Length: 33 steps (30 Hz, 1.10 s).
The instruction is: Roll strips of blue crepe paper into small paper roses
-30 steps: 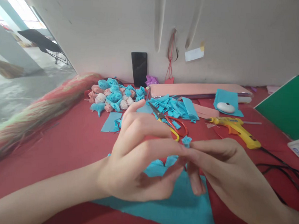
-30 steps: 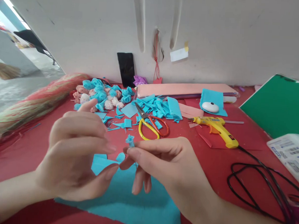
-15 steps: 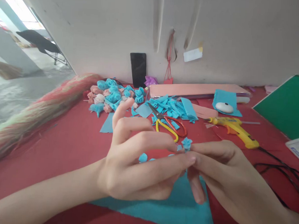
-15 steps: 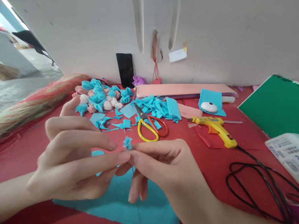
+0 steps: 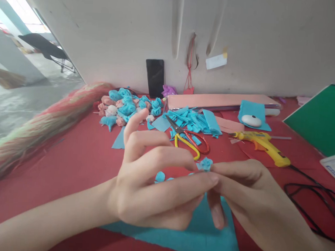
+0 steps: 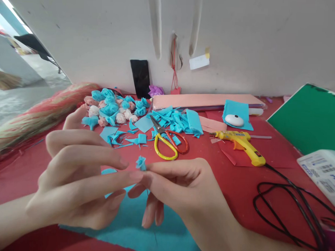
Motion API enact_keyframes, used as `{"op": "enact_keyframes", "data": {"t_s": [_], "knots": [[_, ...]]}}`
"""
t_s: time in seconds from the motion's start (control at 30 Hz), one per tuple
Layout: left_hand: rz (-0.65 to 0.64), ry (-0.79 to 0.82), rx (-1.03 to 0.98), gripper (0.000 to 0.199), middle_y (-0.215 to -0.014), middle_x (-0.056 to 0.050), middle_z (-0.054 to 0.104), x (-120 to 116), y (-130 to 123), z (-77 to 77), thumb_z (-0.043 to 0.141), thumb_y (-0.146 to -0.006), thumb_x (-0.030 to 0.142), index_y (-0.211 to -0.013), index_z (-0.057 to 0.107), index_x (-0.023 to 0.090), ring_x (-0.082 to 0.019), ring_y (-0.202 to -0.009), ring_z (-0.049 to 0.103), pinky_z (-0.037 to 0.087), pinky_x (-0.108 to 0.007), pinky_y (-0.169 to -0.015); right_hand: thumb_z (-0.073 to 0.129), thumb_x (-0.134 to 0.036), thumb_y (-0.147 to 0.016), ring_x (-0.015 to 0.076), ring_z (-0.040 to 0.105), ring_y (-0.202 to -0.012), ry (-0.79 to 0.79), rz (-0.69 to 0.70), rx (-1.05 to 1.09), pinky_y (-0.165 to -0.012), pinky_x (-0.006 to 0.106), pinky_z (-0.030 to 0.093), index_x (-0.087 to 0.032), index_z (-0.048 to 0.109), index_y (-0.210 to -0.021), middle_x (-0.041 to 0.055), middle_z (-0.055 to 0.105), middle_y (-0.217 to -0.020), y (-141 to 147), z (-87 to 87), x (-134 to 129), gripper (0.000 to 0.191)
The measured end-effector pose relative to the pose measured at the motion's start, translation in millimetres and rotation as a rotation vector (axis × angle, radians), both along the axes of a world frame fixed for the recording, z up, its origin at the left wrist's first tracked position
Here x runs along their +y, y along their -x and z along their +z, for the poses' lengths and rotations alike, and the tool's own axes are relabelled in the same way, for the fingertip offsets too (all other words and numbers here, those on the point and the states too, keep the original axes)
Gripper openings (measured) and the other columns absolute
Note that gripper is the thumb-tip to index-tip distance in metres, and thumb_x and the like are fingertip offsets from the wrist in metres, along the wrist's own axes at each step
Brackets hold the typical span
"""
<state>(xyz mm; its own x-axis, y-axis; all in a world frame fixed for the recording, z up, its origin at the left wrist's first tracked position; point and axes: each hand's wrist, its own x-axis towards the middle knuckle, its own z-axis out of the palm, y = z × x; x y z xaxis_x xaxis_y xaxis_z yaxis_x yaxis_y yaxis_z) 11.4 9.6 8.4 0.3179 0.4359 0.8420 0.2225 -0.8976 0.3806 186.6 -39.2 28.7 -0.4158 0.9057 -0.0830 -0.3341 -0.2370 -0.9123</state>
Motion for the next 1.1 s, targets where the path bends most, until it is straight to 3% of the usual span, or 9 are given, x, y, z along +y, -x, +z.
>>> {"op": "enact_keyframes", "data": {"t_s": [0.1,0.13,0.33,0.47,0.63,0.73,0.9,1.03,1.1], "knots": [[0.093,-0.354,0.035,0.02,-0.081,-0.002,0.063,0.8,-0.1,1.5,0.056,-0.085,0.022,-0.098,0.072,0.024,-0.022,-0.088,0.047,0.036,-0.05,-0.106,0.072,-0.017,-0.081,-0.0008,0.058,-0.043,0.024,-0.012,-0.022,-0.048,0.002,0.046,-0.032,0.079,-0.075,-0.0099,0.066,-0.053,0.8,1.3,0.0,0.017],[0.108,-0.379,0.051,0.02,-0.081,-0.003,0.062,1.1,-0.2,2.6,0.055,-0.086,0.023,-0.096,0.072,0.023,-0.023,-0.088,0.047,0.035,-0.05,-0.106,0.073,-0.018,-0.08,-0.0008,0.058,-0.044,0.028,-0.019,-0.03,-0.048,0.002,0.046,-0.032,0.079,-0.076,-0.0097,0.066,-0.053,1.0,1.3,0.0,0.016],[0.092,-0.352,0.098,0.024,-0.081,-0.003,0.06,-0.4,1.7,5.3,0.047,-0.091,0.029,-0.097,0.069,0.026,-0.022,-0.086,0.046,0.036,-0.049,-0.103,0.067,-0.021,-0.087,-0.0005,0.058,-0.045,0.019,-0.04,-0.047,-0.051,0.003,0.047,-0.03,0.078,-0.07,-0.0086,0.065,-0.051,-0.1,-0.6,-0.8,0.022],[0.092,-0.359,0.159,0.026,-0.082,-0.004,0.061,-0.8,5.6,7.4,0.045,-0.09,0.031,-0.102,0.068,0.023,-0.024,-0.088,0.047,0.037,-0.048,-0.099,0.067,-0.02,-0.087,-0.0007,0.059,-0.046,0.028,-0.033,-0.041,-0.05,0.003,0.047,-0.031,0.079,-0.075,-0.009,0.065,-0.055,0.1,-0.1,-0.9,0.02],[0.052,-0.34,0.151,0.011,-0.078,-0.001,0.059,-0.8,5.6,17.7,0.052,-0.086,0.024,-0.087,0.063,0.023,-0.021,-0.084,0.048,0.037,-0.044,-0.096,0.07,-0.029,-0.085,0.0007,0.056,-0.044,0.048,-0.039,-0.098,-0.048,0.006,0.046,-0.028,0.077,-0.066,-0.0069,0.064,-0.05,0.7,2.6,-0.8,0.021],[0.01,-0.175,0.142,0.011,-0.079,0.001,0.061,-2.2,4.0,24.8,0.058,-0.079,0.013,-0.085,0.056,0.022,-0.017,-0.079,0.05,0.037,-0.041,-0.092,0.071,-0.035,-0.084,0.0032,0.056,-0.045,0.083,-0.042,-0.11,-0.048,0.01,0.047,-0.027,0.078,-0.067,-0.0047,0.064,-0.049,-0.9,4.1,-1.4,0.02],[-0.174,0.344,0.062,0.012,-0.085,0.002,0.059,-6.4,0.9,25.8,0.06,-0.083,0.011,-0.086,0.055,0.021,-0.014,-0.083,0.053,0.037,-0.035,-0.092,0.07,-0.036,-0.085,0.0033,0.056,-0.045,0.039,-0.033,-0.1,-0.048,0.01,0.047,-0.029,0.08,-0.079,-0.0039,0.066,-0.05,-0.2,4.3,-0.8,0.014],[-0.502,0.944,-0.095,0.005,-0.087,0.002,0.052,-12.4,-2.5,24.0,0.058,-0.092,0.022,-0.095,0.054,0.02,-0.008,-0.072,0.053,0.045,-0.022,-0.064,0.068,-0.027,-0.087,0.0026,0.057,-0.045,-0.04,-0.061,-0.118,-0.048,0.007,0.047,-0.029,0.081,-0.08,-0.0042,0.067,-0.051,3.5,4.1,0.2,0.015],[-0.676,1.134,-0.19,0.007,-0.09,0.001,0.052,-15.6,-4.1,24.5,0.056,-0.094,0.024,-0.098,0.052,0.019,-0.006,-0.067,0.053,0.045,-0.018,-0.06,0.068,-0.025,-0.086,0.0022,0.058,-0.043,-0.075,-0.079,-0.145,-0.048,0.005,0.048,-0.03,0.081,-0.079,-0.0048,0.066,-0.049,4.1,4.5,0.0,0.015]]}}
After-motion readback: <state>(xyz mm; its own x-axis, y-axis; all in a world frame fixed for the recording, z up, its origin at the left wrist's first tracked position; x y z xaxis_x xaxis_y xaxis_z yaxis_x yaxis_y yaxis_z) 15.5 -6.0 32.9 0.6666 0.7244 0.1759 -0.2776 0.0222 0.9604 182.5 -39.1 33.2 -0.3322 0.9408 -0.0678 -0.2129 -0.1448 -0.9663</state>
